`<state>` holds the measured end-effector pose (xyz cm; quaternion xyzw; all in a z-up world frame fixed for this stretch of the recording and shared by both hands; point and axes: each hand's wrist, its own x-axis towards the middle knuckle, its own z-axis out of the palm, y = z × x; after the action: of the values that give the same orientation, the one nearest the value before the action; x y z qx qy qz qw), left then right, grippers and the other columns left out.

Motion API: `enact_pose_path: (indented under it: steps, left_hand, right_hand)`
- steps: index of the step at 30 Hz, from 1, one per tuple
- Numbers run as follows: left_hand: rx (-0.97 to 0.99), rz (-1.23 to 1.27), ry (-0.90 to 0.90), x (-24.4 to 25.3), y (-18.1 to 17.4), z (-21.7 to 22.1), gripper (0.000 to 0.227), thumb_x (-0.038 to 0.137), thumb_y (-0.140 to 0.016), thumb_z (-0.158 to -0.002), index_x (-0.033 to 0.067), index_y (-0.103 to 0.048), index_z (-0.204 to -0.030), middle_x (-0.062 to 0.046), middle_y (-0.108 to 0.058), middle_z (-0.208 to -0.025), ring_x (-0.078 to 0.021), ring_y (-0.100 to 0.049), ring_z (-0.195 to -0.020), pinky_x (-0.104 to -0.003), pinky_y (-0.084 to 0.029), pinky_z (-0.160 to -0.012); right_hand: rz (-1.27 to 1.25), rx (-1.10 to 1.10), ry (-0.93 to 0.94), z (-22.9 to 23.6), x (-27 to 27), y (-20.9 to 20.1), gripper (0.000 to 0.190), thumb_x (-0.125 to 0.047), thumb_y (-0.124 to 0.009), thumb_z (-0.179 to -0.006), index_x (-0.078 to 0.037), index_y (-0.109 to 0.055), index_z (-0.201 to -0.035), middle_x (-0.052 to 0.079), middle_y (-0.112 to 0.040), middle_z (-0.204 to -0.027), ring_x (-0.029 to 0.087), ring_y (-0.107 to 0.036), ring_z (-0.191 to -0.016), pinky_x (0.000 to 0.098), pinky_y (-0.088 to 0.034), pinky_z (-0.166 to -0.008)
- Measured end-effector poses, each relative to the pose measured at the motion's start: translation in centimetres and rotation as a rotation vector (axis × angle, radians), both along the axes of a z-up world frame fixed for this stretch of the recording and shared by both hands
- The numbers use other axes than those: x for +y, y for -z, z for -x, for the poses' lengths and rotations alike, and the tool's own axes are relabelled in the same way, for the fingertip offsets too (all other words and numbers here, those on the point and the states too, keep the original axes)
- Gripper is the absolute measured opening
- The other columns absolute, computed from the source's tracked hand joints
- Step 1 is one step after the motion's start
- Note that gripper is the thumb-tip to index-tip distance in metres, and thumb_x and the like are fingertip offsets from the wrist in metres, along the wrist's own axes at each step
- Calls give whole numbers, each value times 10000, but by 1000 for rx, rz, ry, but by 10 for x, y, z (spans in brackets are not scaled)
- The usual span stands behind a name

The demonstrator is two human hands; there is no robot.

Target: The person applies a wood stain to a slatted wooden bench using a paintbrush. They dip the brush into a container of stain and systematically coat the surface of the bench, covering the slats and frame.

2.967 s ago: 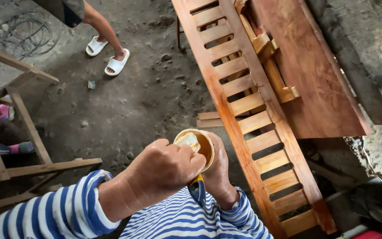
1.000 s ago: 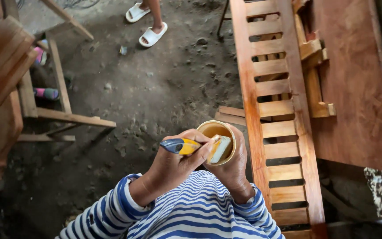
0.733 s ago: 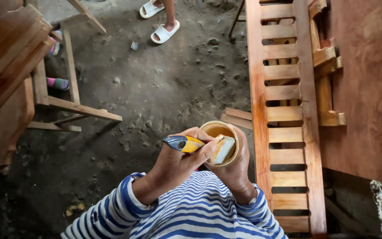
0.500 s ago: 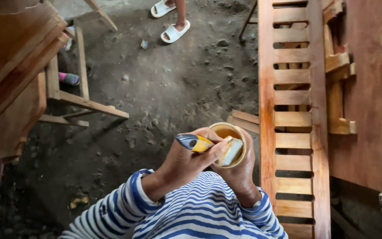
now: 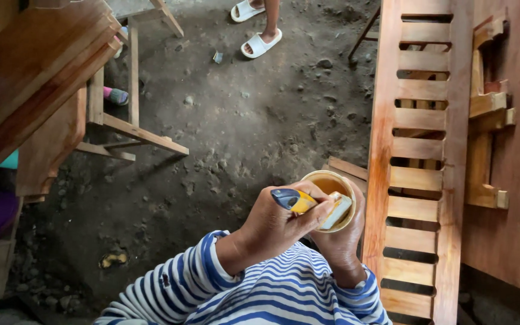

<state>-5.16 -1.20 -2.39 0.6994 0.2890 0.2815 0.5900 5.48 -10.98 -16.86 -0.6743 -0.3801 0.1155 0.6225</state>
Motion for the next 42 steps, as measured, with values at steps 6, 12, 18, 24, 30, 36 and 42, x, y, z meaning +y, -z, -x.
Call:
enact_pose_path:
  steps: [6,12,18,24,30,36,42]
  left_hand:
    - [50,-142,37,3,-19,-1,48,137,-725,-904,89,-721,-910,-175,-670,-662,-367,-693,-581,-344,-546,-518]
    - [111,-450,140,5,-25,4,104,196,-683,-966,113,-622,-976,-40,-736,-909,-229,-731,-711,-322,-560,-654]
    - [106,-407,154,7,-38,4,121,165,-680,-971,118,-591,-905,-8,-640,-764,-174,-568,-576,-302,-487,-572]
    - [114,-410,166,15,-51,3,114,177,-666,-970,104,-623,-894,-14,-690,-811,-139,-634,-604,-279,-515,-592]
    - [217,-431,109,23,-48,4,88,171,-643,-975,94,-660,-936,1,-709,-860,-122,-674,-673,-277,-524,-640]
    - [206,-511,114,22,-48,2,83,151,-623,-983,101,-642,-919,6,-713,-865,-148,-659,-656,-283,-514,-634]
    - [195,-756,159,23,-39,2,112,124,-682,-966,105,-572,-957,-13,-728,-890,-208,-679,-619,-324,-485,-547]
  right_hand:
    - [-14,49,27,0,3,-13,876,-122,-924,-593,-18,-524,-1366,166,-589,-1128,244,-643,-936,389,-528,-888]
    - [39,-28,42,5,1,-31,798,-209,-888,-668,-33,-520,-1354,153,-597,-1194,248,-637,-1028,394,-535,-924]
    - [59,-161,12,6,4,-39,701,-335,-830,-803,-42,-496,-1345,161,-581,-1312,300,-639,-1178,402,-554,-1016]
    - [98,-155,39,7,-2,-35,736,-310,-861,-771,-49,-493,-1352,150,-596,-1318,287,-646,-1180,399,-533,-1036]
    - [114,-72,13,0,3,-64,549,-279,-870,-718,-75,-636,-1171,98,-693,-1113,253,-685,-981,373,-526,-912]
    - [62,-48,50,6,-6,-53,762,-313,-902,-713,-58,-509,-1314,128,-601,-1276,264,-642,-1132,370,-518,-993]
    - [92,-118,119,6,-12,-37,822,-311,-919,-695,-34,-493,-1340,152,-587,-1304,300,-635,-1179,383,-517,-1015]
